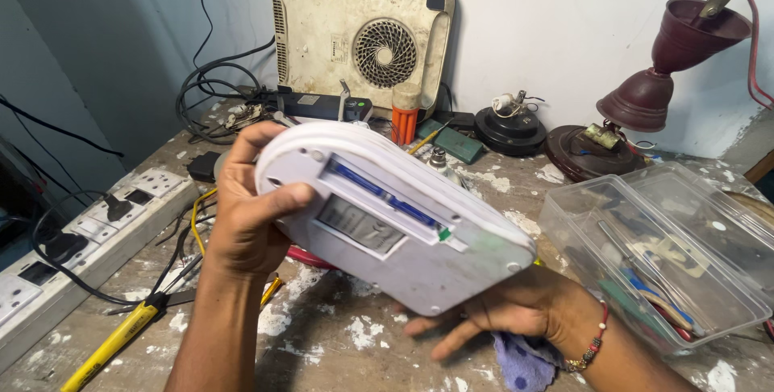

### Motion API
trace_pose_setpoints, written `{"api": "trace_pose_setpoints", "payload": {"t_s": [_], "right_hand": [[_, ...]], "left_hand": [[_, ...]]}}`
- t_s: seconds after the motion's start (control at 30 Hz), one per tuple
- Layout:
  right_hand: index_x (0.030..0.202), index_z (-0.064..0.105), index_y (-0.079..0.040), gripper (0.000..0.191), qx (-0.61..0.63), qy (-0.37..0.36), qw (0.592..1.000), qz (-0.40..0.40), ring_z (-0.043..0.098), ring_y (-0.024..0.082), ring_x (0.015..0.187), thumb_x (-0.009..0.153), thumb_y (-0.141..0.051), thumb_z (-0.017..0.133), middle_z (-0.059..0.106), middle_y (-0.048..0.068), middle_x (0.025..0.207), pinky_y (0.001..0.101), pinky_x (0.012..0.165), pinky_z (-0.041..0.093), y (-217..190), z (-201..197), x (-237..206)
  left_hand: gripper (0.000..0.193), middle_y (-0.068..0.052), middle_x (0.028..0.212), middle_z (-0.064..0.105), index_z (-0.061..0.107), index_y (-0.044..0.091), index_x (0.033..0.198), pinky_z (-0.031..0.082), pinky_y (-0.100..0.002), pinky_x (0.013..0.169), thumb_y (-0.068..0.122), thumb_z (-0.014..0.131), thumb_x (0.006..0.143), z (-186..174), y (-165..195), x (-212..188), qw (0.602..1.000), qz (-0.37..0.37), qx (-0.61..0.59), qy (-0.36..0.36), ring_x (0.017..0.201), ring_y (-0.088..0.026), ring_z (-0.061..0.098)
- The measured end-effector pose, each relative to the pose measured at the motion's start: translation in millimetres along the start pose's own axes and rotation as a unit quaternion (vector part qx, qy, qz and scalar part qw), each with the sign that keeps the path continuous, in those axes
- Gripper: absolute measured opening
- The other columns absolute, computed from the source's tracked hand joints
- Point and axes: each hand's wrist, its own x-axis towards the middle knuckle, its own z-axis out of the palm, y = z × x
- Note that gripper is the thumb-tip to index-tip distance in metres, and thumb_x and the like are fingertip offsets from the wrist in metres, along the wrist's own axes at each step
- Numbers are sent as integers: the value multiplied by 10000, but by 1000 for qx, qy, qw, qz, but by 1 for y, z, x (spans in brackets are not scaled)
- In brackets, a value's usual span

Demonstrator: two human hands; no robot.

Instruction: The person inserts batteries into the battery compartment on the back of a digital kitchen scale, closes the compartment cover, and presses the control panel buttons to test the display. They reopen the compartment to recheck the batteries, then press buttons again and turn the scale over.

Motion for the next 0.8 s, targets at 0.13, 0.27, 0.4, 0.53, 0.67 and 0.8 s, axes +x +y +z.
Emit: {"api": "trace_pose_setpoints", "payload": {"t_s": [0.13, 0.27, 0.4, 0.53, 0.67, 0.8], "right_hand": [[1487, 339, 109, 614, 59, -60, 996, -33, 717, 408, 1033, 1044, -304, 439, 575, 398, 1292, 497, 817, 628, -2, 14, 2], [1455, 391, 109, 453, 32, 60, 987, -147, 740, 312, 848, 1070, -125, 441, 663, 369, 1133, 365, 693, 628, -7, 14, 1], [1263, 580, 95, 324, -45, 376, 894, -238, 720, 216, 787, 1019, -87, 468, 708, 184, 993, 337, 754, 626, -14, 13, 14], [1212, 640, 28, 286, -159, 411, 815, -376, 645, 98, 819, 1054, -158, 490, 695, 66, 976, 256, 749, 554, -9, 16, 19], [1232, 624, 15, 280, -221, 415, 775, -422, 636, 107, 835, 1060, -153, 479, 690, 78, 979, 269, 748, 540, -9, 19, 19], [1255, 600, 5, 278, -260, 411, 743, -459, 641, 97, 860, 1059, -141, 468, 703, 82, 1004, 259, 760, 537, -6, 24, 20]], "left_hand": [[676, -147, 1190, 697, 547, 44, 1363, 556, -455, 1026, 55, 893, 783, -4, -1, 0, 999, 10, -32, -1, 1114, -260, 685], [786, -141, 1391, 618, 442, 53, 1507, 480, -444, 1146, 350, 796, 871, -2, -6, 5, 1000, -11, -3, -9, 1283, -267, 601], [955, -76, 1499, 527, 366, 95, 1567, 458, -427, 1108, 743, 289, 870, 5, -21, 10, 991, -122, 34, 45, 1379, -239, 545], [965, -164, 1458, 585, 388, 17, 1520, 450, -403, 1136, 741, 222, 904, 7, -41, 12, 985, -153, 64, 43, 1362, -264, 574], [917, -169, 1325, 687, 545, -25, 1409, 513, -371, 1033, 707, 257, 938, -2, -48, 15, 965, -196, 146, 98, 1227, -242, 659], [835, -151, 1200, 738, 644, -19, 1310, 550, -367, 905, 650, 270, 978, -5, -54, 15, 940, -217, 204, 164, 1075, -212, 697]]}}
